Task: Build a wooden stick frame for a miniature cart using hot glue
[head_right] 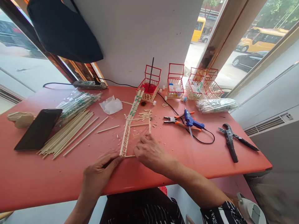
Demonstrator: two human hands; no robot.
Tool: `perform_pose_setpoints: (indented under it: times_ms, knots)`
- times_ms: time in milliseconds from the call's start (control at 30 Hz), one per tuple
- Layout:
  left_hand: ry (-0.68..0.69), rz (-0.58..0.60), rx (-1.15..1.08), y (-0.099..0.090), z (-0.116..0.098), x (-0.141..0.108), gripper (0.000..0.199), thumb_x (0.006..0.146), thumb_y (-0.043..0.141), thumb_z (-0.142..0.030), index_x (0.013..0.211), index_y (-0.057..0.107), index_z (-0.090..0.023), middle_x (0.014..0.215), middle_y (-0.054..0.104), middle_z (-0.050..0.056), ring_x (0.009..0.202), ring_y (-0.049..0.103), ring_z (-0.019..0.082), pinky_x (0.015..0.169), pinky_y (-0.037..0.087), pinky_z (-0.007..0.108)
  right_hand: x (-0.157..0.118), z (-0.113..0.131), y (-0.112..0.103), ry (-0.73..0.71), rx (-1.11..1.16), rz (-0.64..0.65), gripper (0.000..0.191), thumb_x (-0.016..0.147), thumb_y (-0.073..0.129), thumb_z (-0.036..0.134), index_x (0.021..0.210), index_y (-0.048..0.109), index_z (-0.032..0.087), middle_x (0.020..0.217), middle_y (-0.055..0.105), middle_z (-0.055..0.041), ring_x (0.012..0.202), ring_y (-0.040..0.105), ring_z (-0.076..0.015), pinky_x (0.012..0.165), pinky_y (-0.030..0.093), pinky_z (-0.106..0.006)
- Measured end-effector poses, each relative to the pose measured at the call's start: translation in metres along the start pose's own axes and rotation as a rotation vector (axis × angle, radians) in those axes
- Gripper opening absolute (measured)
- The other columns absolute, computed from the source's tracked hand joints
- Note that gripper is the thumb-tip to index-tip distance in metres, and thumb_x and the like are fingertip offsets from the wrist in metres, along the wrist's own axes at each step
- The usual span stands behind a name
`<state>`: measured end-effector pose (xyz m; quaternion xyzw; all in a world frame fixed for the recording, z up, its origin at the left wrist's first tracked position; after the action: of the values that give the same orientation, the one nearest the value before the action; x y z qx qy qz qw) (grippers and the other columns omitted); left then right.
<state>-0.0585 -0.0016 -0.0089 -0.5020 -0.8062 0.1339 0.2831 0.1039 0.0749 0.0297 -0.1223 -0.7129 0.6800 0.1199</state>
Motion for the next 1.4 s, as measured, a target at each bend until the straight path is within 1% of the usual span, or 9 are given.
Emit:
perform_pose_setpoints:
  times_ms: [167, 300, 533, 767, 867, 1067, 1400]
  knots:
    - [-0.007, 0.003, -0.003, 0.0026, 0.0023, -0.0002, 0.021, 0.088, 0.067, -0.044, 0.079, 0.077, -0.028, 0.086, 0.078, -0.002, 0.079, 0.074, 0.018, 0.071, 0.056, 0.024, 0.0011, 0.0006, -0.0006, -0.007, -0.029, 0.001, 0.014, 0.099, 0.055, 0.009, 0.089, 0.064, 0.014, 0.085, 0.066, -0.0082, 0.093, 0.050, -0.0250, 0.096, 0.033, -0.042]
    - [-0.005, 0.008, -0.032, 0.0038, 0.0001, 0.0018, 0.021, 0.088, 0.065, -0.043, 0.080, 0.077, -0.027, 0.085, 0.079, -0.001, 0.078, 0.074, 0.019, 0.071, 0.056, 0.025, 0.0010, 0.0011, -0.0027, 0.002, -0.042, 0.009, 0.016, 0.099, 0.054, 0.009, 0.088, 0.064, 0.014, 0.086, 0.067, -0.0086, 0.093, 0.050, -0.0249, 0.096, 0.032, -0.043]
    - [-0.051, 0.020, -0.042, 0.0024, -0.0022, 0.0028, 0.023, 0.086, 0.065, -0.044, 0.077, 0.077, -0.027, 0.081, 0.078, -0.001, 0.077, 0.073, 0.020, 0.072, 0.057, 0.028, 0.0001, 0.0015, -0.0032, -0.001, -0.050, -0.007, 0.017, 0.100, 0.052, 0.008, 0.088, 0.063, 0.013, 0.086, 0.067, -0.0088, 0.092, 0.051, -0.0250, 0.094, 0.033, -0.042]
    - [-0.052, 0.001, -0.024, 0.0016, -0.0001, 0.0035, 0.022, 0.084, 0.066, -0.045, 0.076, 0.078, -0.028, 0.082, 0.079, -0.001, 0.077, 0.075, 0.021, 0.071, 0.059, 0.028, -0.0001, 0.0012, -0.0020, -0.010, -0.044, 0.012, 0.015, 0.098, 0.053, 0.007, 0.089, 0.063, 0.013, 0.086, 0.066, -0.0086, 0.093, 0.050, -0.0245, 0.095, 0.033, -0.042]
    - [-0.049, 0.007, -0.022, 0.0014, -0.0010, 0.0035, 0.022, 0.084, 0.066, -0.045, 0.077, 0.078, -0.028, 0.082, 0.079, -0.001, 0.077, 0.075, 0.021, 0.071, 0.059, 0.028, -0.0004, 0.0008, -0.0014, -0.001, -0.040, 0.002, 0.016, 0.099, 0.053, 0.007, 0.088, 0.063, 0.014, 0.085, 0.066, -0.0082, 0.092, 0.050, -0.0242, 0.095, 0.033, -0.042]
    - [-0.015, -0.007, -0.006, 0.0006, -0.0033, 0.0036, 0.023, 0.086, 0.065, -0.044, 0.076, 0.078, -0.028, 0.081, 0.079, -0.001, 0.076, 0.075, 0.020, 0.070, 0.058, 0.026, -0.0010, 0.0018, -0.0033, -0.010, -0.039, 0.025, 0.015, 0.098, 0.053, 0.007, 0.089, 0.063, 0.013, 0.087, 0.066, -0.0083, 0.093, 0.050, -0.0244, 0.094, 0.033, -0.041]
    - [-0.020, 0.003, -0.004, 0.0009, -0.0028, 0.0028, 0.023, 0.087, 0.065, -0.045, 0.077, 0.078, -0.029, 0.082, 0.079, 0.000, 0.077, 0.074, 0.020, 0.071, 0.059, 0.027, -0.0015, 0.0015, -0.0006, -0.016, -0.035, -0.012, 0.015, 0.098, 0.053, 0.007, 0.089, 0.063, 0.013, 0.087, 0.065, -0.0085, 0.092, 0.049, -0.0248, 0.096, 0.034, -0.043]
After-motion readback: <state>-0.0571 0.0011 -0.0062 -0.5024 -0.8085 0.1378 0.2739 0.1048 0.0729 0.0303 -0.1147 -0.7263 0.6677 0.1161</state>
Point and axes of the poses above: each hand's wrist, its own x-axis towards the middle knuckle, its own y-axis out of the palm, z = x × y, the point moved 5 cm from there along x, towards the middle knuckle
